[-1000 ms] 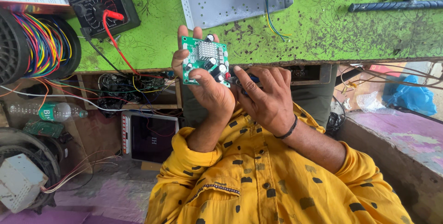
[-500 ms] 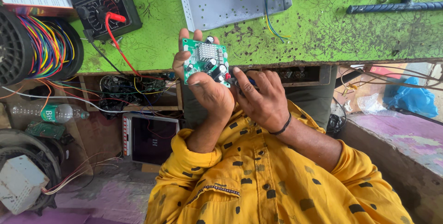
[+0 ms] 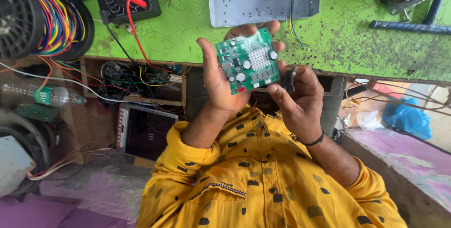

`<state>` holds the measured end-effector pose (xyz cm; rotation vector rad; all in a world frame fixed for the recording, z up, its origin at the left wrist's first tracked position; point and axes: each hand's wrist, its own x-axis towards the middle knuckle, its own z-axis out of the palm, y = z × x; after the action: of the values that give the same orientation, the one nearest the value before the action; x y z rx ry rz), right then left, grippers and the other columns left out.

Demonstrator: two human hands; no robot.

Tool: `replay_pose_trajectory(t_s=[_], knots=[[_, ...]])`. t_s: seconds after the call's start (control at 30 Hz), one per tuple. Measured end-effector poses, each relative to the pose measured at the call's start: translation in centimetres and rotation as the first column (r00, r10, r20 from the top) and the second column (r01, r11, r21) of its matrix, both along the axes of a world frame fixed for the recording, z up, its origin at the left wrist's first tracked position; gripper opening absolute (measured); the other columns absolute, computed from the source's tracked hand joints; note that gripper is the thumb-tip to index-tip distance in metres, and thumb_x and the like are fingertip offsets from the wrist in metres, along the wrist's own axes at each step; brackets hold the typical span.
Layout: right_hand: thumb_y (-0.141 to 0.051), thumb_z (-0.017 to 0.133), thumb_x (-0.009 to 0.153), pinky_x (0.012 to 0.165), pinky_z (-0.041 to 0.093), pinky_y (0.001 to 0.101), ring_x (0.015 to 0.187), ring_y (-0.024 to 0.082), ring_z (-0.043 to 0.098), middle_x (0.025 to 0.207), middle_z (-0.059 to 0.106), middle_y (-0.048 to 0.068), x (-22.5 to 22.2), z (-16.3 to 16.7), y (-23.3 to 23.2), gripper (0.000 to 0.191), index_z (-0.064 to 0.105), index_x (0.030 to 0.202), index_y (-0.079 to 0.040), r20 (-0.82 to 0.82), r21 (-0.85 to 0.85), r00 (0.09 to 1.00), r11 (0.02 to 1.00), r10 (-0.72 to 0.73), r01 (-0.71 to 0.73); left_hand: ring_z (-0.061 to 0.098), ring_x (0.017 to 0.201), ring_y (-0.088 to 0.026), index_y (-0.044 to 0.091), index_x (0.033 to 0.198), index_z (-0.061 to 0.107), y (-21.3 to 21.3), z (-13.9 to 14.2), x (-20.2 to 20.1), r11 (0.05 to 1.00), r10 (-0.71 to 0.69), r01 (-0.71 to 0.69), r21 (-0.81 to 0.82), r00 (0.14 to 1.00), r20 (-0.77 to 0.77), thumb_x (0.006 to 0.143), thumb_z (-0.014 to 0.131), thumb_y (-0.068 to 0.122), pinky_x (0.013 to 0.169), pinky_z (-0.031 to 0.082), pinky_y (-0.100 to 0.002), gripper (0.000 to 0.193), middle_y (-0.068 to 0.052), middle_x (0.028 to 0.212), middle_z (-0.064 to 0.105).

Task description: The person removes a circuit board from a metal enclosure, trims component leads with pliers, and solders wires to the board using a soldering iron and solder. They strip wire ends and attach them to the board inside the enclosure.

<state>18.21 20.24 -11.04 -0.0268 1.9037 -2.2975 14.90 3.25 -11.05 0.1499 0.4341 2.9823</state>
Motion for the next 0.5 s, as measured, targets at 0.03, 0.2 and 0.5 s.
replay_pose_trajectory(t_s=[0.03,0.2,0.5], knots=[[-0.003,0.076,0.098,0.094,0.048,0.0225,0.104,0.005,0.058,0.110,0.062,-0.002,-0.05,0.03,0.05,0.028,0.055,0.116,-0.003,-0.029,0.024,1.000,1.000,-0.010,0.011,0.064,0.125,-0.033,0.001,0.135,0.055,0.04,0.11,0.02,1.000,-0.020,0.020,0.010,1.000,-0.003,0.113,0.026,0.070,0.101,0.059,-0.050,0.078,-0.026,0.147,0.054],[-0.003,0.076,0.100,0.095,0.047,0.0223,0.101,0.004,0.056,0.107,0.062,-0.003,-0.05,-0.13,0.60,0.023,0.057,0.112,-0.004,-0.020,0.084,0.999,0.995,0.048,-0.046,0.063,0.124,-0.032,-0.001,0.135,0.053,-0.37,0.24,-0.16,0.997,-0.078,0.079,-0.004,0.995,0.056,0.111,0.028,0.070,0.101,0.059,-0.049,0.078,-0.025,0.149,0.051],[-0.005,0.076,0.100,0.092,0.048,0.0214,0.099,0.004,0.056,0.106,0.063,-0.003,-0.28,-0.37,0.43,0.022,0.057,0.111,-0.004,0.003,0.077,1.000,0.997,0.025,-0.025,0.063,0.123,-0.033,0.002,0.126,0.054,-0.14,0.12,-0.08,0.998,-0.063,0.061,0.016,0.987,0.151,0.113,0.029,0.066,0.101,0.058,-0.050,0.070,-0.026,0.147,0.052]])
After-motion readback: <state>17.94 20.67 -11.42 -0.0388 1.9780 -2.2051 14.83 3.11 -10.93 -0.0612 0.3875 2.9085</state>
